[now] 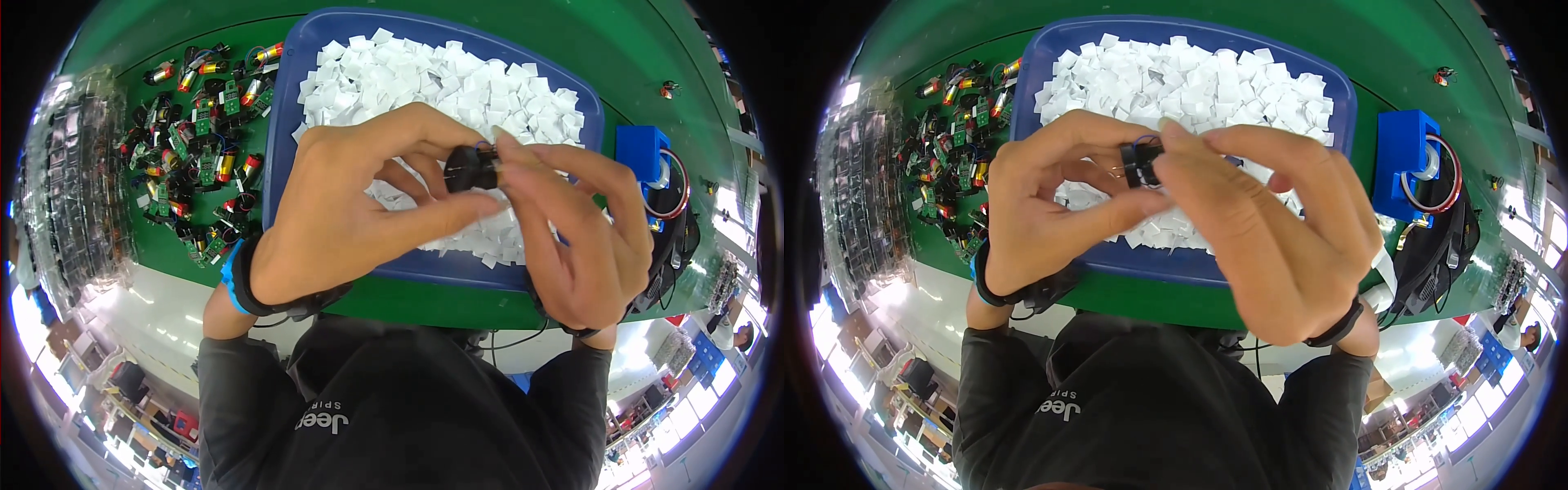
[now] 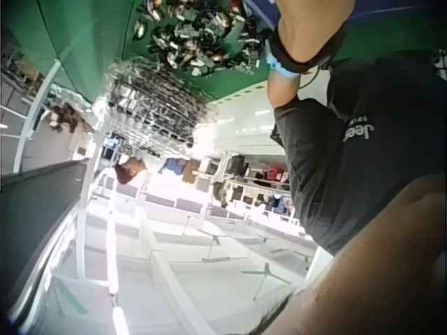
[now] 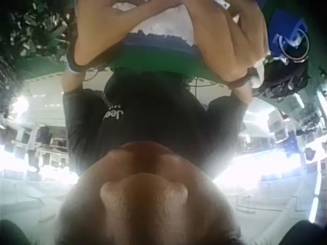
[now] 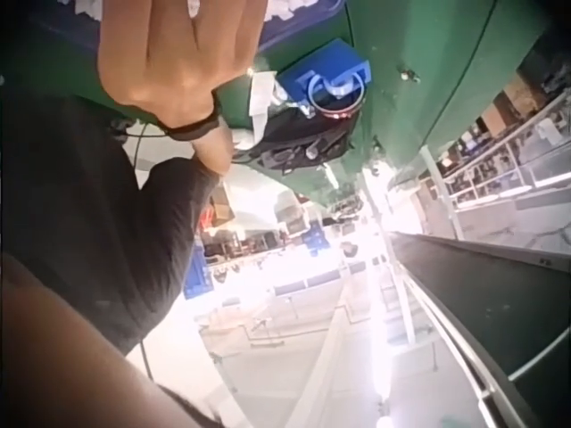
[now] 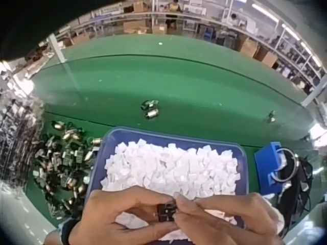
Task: Assembling small electronic components by placing cylindrical parts into housings and applying tape.
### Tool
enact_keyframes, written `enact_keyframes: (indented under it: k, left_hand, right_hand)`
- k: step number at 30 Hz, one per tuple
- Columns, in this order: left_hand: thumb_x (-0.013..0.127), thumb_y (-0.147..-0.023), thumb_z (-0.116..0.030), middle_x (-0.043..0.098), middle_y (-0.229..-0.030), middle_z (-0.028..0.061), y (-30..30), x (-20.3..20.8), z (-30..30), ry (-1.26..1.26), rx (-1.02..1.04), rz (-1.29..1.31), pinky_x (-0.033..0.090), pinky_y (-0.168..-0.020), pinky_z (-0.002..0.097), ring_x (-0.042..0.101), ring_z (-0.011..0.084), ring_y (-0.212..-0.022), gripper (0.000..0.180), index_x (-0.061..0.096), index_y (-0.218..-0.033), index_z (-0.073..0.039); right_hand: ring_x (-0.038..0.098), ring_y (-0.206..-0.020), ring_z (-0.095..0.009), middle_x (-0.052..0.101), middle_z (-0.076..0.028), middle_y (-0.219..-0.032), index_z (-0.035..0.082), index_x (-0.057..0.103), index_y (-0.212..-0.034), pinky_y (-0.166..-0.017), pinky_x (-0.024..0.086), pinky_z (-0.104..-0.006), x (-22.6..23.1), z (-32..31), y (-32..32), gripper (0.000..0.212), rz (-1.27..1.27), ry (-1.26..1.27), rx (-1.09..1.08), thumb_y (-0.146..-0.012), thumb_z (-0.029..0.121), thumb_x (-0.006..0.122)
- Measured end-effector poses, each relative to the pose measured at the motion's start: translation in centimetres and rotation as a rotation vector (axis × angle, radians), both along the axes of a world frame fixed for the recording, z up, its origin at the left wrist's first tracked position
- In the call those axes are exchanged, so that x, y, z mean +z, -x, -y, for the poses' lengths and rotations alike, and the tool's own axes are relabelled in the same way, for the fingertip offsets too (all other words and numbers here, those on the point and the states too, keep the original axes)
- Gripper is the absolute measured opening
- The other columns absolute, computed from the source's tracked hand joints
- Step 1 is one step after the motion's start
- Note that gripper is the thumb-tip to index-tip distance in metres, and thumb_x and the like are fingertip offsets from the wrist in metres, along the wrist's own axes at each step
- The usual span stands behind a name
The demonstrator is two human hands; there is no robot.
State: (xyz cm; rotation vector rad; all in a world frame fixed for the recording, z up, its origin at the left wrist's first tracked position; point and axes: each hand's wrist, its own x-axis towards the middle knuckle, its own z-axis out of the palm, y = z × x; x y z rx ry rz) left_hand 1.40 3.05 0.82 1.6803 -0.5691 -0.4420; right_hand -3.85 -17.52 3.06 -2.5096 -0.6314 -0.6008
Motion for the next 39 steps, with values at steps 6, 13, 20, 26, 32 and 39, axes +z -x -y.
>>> enact_keyframes:
  k: [6, 13, 20, 26, 32, 39]
  left_hand:
    - [0.079, -0.084, -0.003, 0.070, -0.112, 0.0171, -0.2, -0.1, 0.1, 0.178, 0.103, -0.028, 0.059, -0.069, 0.0263, 0.070, 0.0172, -0.090, 0.039, 0.062, -0.119, 0.006]
    - [0.070, -0.089, 0.008, 0.066, -0.124, 0.0257, -0.3, -0.7, -0.3, 0.341, 0.001, 0.034, 0.061, -0.087, 0.0298, 0.071, 0.0244, -0.105, 0.044, 0.053, -0.129, 0.009]
    - [0.074, -0.083, 0.007, 0.069, -0.120, 0.0250, -0.8, -0.8, -0.2, 0.163, 0.029, 0.479, 0.058, -0.088, 0.0353, 0.071, 0.0309, -0.106, 0.041, 0.061, -0.123, 0.008]
    - [0.077, -0.079, 0.004, 0.071, -0.117, 0.0242, -0.6, -0.5, -0.3, 0.021, 0.062, 0.617, 0.055, -0.088, 0.0375, 0.070, 0.0343, -0.106, 0.041, 0.066, -0.118, 0.007]
    - [0.076, -0.083, 0.002, 0.070, -0.116, 0.0261, -0.2, -1.5, 0.0, 0.286, 0.054, 0.350, 0.055, -0.091, 0.0391, 0.069, 0.0351, -0.108, 0.039, 0.063, -0.119, 0.007]
    - [0.073, -0.088, 0.001, 0.069, -0.115, 0.0262, 0.1, -1.7, 0.7, 0.387, 0.047, 0.319, 0.055, -0.092, 0.0400, 0.069, 0.0338, -0.108, 0.034, 0.061, -0.119, 0.008]
  right_hand:
    - [0.066, -0.082, -0.015, 0.073, -0.011, -0.095, 0.003, 0.071, -0.102, -0.053, 0.043, -0.0216, 1.8, 0.1, -1.5, 0.034, -0.118, -0.368, 0.059, -0.071, -0.005, 0.084]
    - [0.064, -0.071, -0.011, 0.071, -0.009, -0.088, -0.002, 0.069, -0.101, -0.055, 0.045, -0.0207, 1.2, -0.1, -0.4, 0.030, -0.472, -0.589, 0.018, -0.076, 0.000, 0.086]
    - [0.064, -0.059, -0.009, 0.071, -0.009, -0.079, -0.004, 0.069, -0.096, -0.053, 0.046, -0.0202, -0.3, -0.6, -0.3, 0.023, -0.325, -0.682, 0.040, -0.080, 0.001, 0.084]
    - [0.064, -0.055, -0.009, 0.070, -0.008, -0.068, -0.005, 0.069, -0.089, -0.050, 0.045, -0.0203, -1.1, -0.9, -0.6, 0.017, -0.334, -0.761, 0.064, -0.080, 0.001, 0.083]
    - [0.065, -0.055, -0.009, 0.070, -0.008, -0.068, -0.004, 0.070, -0.087, -0.049, 0.045, -0.0208, -0.9, -1.1, -0.6, 0.019, -0.297, -0.779, 0.078, -0.079, 0.004, 0.085]
    - [0.064, -0.053, -0.011, 0.068, -0.008, -0.065, -0.004, 0.070, -0.087, -0.049, 0.046, -0.0215, -1.0, -0.9, -0.4, 0.023, -0.122, -0.686, 0.082, -0.076, 0.005, 0.088]
